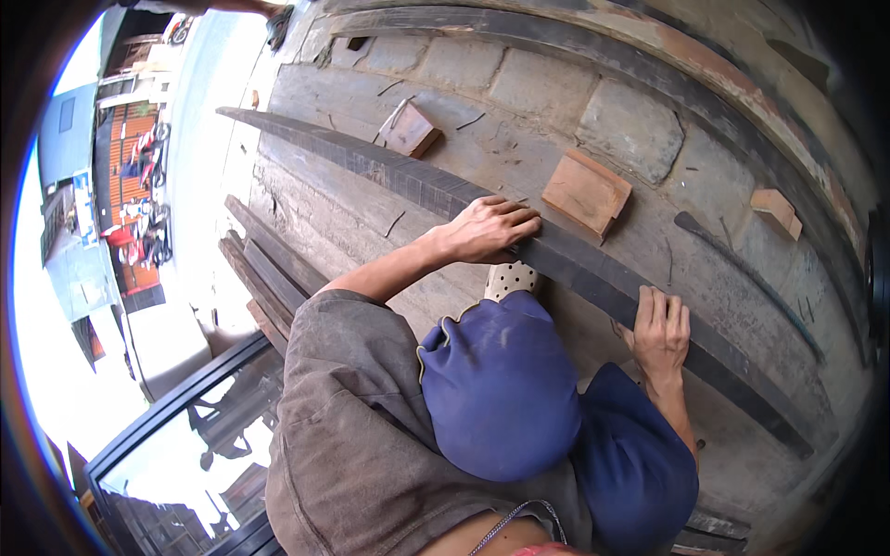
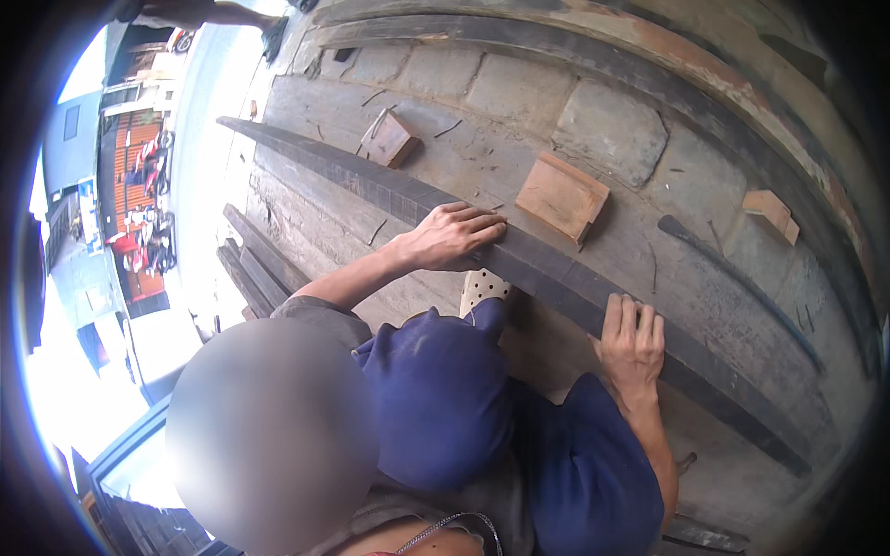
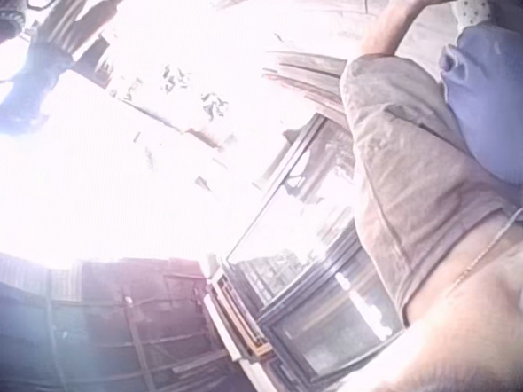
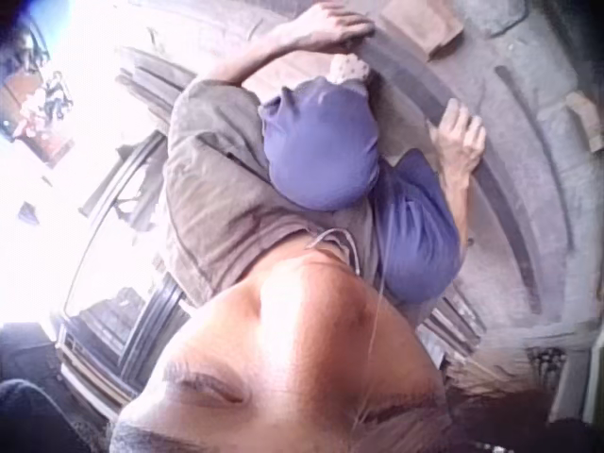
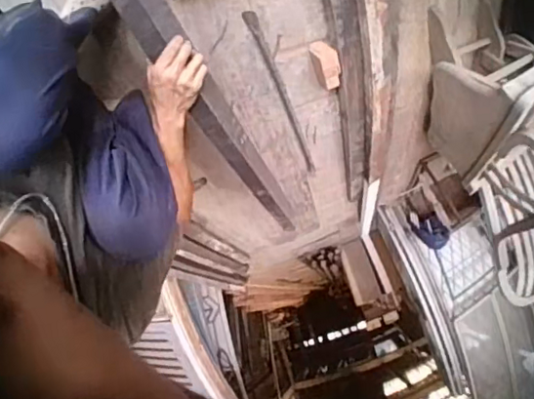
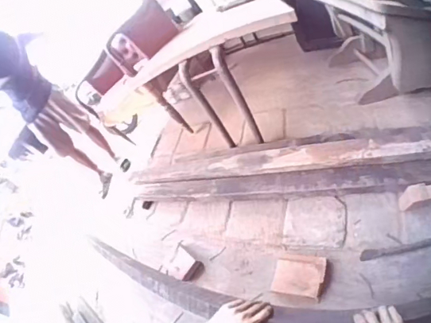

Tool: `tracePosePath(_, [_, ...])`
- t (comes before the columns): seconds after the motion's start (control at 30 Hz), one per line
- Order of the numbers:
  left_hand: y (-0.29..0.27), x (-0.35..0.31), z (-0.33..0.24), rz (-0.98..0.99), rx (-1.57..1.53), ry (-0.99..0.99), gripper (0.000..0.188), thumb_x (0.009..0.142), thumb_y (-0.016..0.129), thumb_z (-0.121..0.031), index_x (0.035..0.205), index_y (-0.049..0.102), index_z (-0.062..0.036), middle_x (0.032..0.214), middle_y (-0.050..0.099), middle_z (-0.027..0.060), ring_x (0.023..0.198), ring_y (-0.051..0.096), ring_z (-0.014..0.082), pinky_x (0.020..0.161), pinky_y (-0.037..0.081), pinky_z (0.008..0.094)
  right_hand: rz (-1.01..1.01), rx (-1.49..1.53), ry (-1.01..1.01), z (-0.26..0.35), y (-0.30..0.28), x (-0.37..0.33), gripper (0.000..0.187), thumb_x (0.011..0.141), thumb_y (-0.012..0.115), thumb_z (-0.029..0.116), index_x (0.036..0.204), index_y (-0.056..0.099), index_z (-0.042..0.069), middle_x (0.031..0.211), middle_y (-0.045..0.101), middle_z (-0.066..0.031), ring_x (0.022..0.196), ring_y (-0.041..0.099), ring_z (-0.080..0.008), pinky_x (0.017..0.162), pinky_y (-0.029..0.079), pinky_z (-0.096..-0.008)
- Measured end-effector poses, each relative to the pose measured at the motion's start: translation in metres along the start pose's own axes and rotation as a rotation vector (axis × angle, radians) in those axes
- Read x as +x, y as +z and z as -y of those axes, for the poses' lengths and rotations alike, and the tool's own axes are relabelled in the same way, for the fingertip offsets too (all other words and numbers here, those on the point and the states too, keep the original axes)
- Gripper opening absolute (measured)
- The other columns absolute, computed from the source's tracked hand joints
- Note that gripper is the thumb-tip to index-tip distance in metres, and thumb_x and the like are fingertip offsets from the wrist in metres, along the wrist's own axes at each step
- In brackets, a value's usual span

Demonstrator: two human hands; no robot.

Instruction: The person hammers a long metal bar on the floor using a hammer, then uses a crowbar to pry and adjust the bar. The person remains seated on the floor during the task.

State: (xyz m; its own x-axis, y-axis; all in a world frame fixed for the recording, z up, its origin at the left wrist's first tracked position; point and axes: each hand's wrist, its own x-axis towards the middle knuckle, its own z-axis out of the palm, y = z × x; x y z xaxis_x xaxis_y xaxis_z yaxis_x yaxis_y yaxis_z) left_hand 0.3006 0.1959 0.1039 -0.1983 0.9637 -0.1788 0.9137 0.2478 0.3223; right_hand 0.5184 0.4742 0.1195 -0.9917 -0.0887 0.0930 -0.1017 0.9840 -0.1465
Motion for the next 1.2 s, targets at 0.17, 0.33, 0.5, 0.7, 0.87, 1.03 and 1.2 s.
tracePosePath(0.17, [-0.014,-0.005,0.000,0.158,-0.099,-0.133,0.066,0.068,0.079,-0.030,0.124,0.057,-0.0044,0.120,0.065,0.0134,0.110,0.064,0.0295,0.087,0.054,0.0387,0.097,0.120,-0.023,-0.007,-0.011,0.021,0.063,0.060,0.088,0.031,0.108,0.060,0.000,0.095,0.059,-0.0094,0.083,0.055,-0.0249,0.073,0.045,-0.0368])
tracePosePath(0.33, [-0.029,0.021,0.033,0.149,-0.067,-0.078,0.070,0.065,0.083,-0.031,0.124,0.056,-0.0039,0.104,0.069,0.0150,0.097,0.067,0.0327,0.082,0.054,0.0411,0.136,0.107,0.025,-0.019,-0.018,0.052,0.061,0.069,0.083,0.040,0.109,0.060,0.000,0.097,0.061,-0.0110,0.088,0.057,-0.0272,0.078,0.046,-0.0388])
tracePosePath(0.5, [-0.033,-0.008,0.075,0.250,-0.144,-0.222,0.060,0.070,0.082,-0.030,0.118,0.056,-0.0045,0.099,0.068,0.0146,0.094,0.067,0.0344,0.078,0.054,0.0442,0.197,0.274,0.035,0.007,0.024,0.093,0.057,0.074,0.079,0.046,0.104,0.060,0.001,0.098,0.063,-0.0126,0.090,0.061,-0.0290,0.079,0.047,-0.0408])
tracePosePath(0.7, [0.016,0.012,0.089,0.273,-0.047,-0.193,0.048,0.072,0.080,-0.029,0.106,0.054,-0.0055,0.093,0.065,0.0136,0.096,0.065,0.0340,0.080,0.052,0.0441,0.178,0.226,0.050,-0.003,0.088,0.083,0.059,0.074,0.078,0.049,0.105,0.060,0.002,0.098,0.063,-0.0112,0.092,0.060,-0.0272,0.078,0.046,-0.0398])
tracePosePath(0.87, [0.046,0.007,0.079,0.047,-0.120,-0.211,0.056,0.068,0.080,-0.025,0.115,0.053,-0.0090,0.113,0.061,0.0103,0.110,0.058,0.0286,0.093,0.045,0.0411,0.092,0.099,0.037,-0.008,0.107,0.066,0.062,0.070,0.080,0.049,0.109,0.060,0.005,0.099,0.060,-0.0075,0.095,0.058,-0.0226,0.079,0.044,-0.0373])
tracePosePath(1.03, [0.046,0.004,0.064,0.063,0.046,-0.268,0.065,0.063,0.082,-0.019,0.123,0.056,-0.0087,0.129,0.058,0.0079,0.118,0.056,0.0276,0.096,0.045,0.0395,-0.084,-0.038,-0.051,-0.010,0.113,0.062,0.049,0.070,0.080,0.042,0.100,0.063,0.006,0.093,0.061,-0.0071,0.089,0.059,-0.0238,0.077,0.047,-0.0378])
tracePosePath(1.2, [0.017,0.033,0.080,0.114,-0.062,-0.331,0.065,0.066,0.080,-0.011,0.126,0.055,-0.0063,0.113,0.067,0.0147,0.102,0.064,0.0338,0.091,0.048,0.0421,-0.001,0.123,0.010,-0.037,0.112,0.091,0.058,0.076,0.075,0.050,0.107,0.062,0.002,0.105,0.063,-0.0122,0.100,0.060,-0.0282,0.086,0.048,-0.0419])
